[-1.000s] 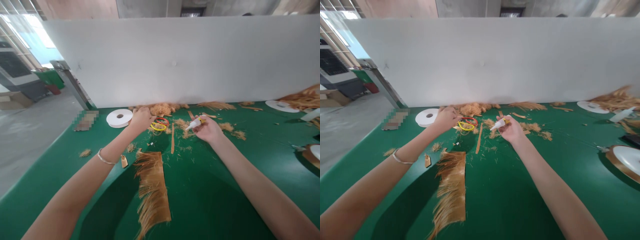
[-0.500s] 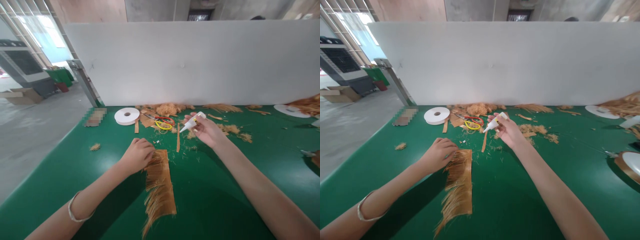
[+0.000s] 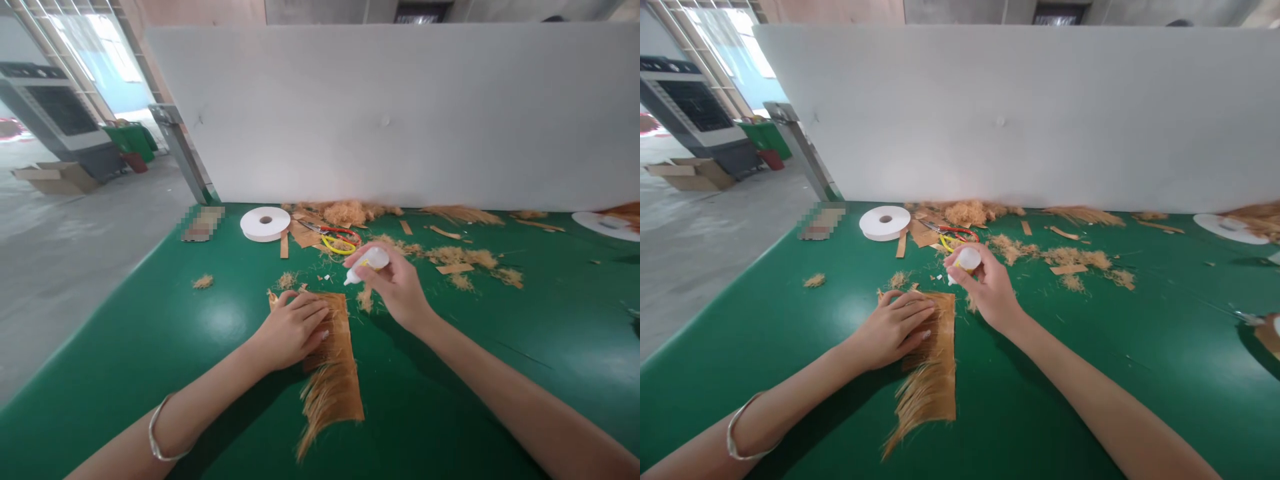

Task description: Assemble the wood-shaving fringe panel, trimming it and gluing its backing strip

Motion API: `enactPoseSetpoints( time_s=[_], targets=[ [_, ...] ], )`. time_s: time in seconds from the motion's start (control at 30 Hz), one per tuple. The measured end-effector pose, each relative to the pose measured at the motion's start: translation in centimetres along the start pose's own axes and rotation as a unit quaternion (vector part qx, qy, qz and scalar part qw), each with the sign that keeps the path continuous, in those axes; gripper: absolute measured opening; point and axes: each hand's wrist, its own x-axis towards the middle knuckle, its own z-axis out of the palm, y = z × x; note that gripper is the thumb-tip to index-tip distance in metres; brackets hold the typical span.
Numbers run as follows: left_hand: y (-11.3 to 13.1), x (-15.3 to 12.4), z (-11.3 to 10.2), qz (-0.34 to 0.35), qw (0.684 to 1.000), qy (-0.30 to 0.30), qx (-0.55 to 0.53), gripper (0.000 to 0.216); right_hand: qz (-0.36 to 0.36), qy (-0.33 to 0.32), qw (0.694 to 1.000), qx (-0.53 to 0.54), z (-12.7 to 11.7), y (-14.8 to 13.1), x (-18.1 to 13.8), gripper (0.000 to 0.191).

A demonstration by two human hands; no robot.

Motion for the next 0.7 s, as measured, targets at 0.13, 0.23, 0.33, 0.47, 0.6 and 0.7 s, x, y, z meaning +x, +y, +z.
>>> enactPoseSetpoints(
  time_s=[0.13, 0.23, 0.33, 0.47, 0.6, 0.7],
  targets=[
    [0.1, 0.4, -0.3, -0.030, 0.999, 0.027, -0.026, 0.027, -0.028, 0.029, 0.999, 0.034, -0.8, -1.2, 0.9, 0.020],
    [-0.1, 1.8, -0.7, -0.069, 0.993, 0.049, -0.079, 0.022, -0.029, 0.057, 0.996, 0.063, -1.5, -1.6, 1.5, 0.023],
    [0.0, 4.8, -0.6, -0.100, 0.974, 0.061, -0.194, 0.023, -0.025, 0.091, 0.992, 0.088, -2.0, -1.5, 2.1, 0.025],
    [1.4, 9.7, 0.4, -0.206, 0.834, -0.002, -0.511, 0.040, -0.026, 0.129, 0.984, 0.122, -2.5, -1.0, 2.7, 0.028],
    [3.1, 13.0, 1.7, -0.217, 0.674, -0.052, -0.705, 0.011, -0.016, 0.181, 0.975, 0.126, -3.2, -0.1, 3.0, 0.026],
    [3.2, 14.0, 2.5, -0.216, 0.670, -0.049, -0.708, 0.026, 0.006, 0.201, 0.971, 0.132, -4.0, 0.4, 3.4, 0.026]
  ],
)
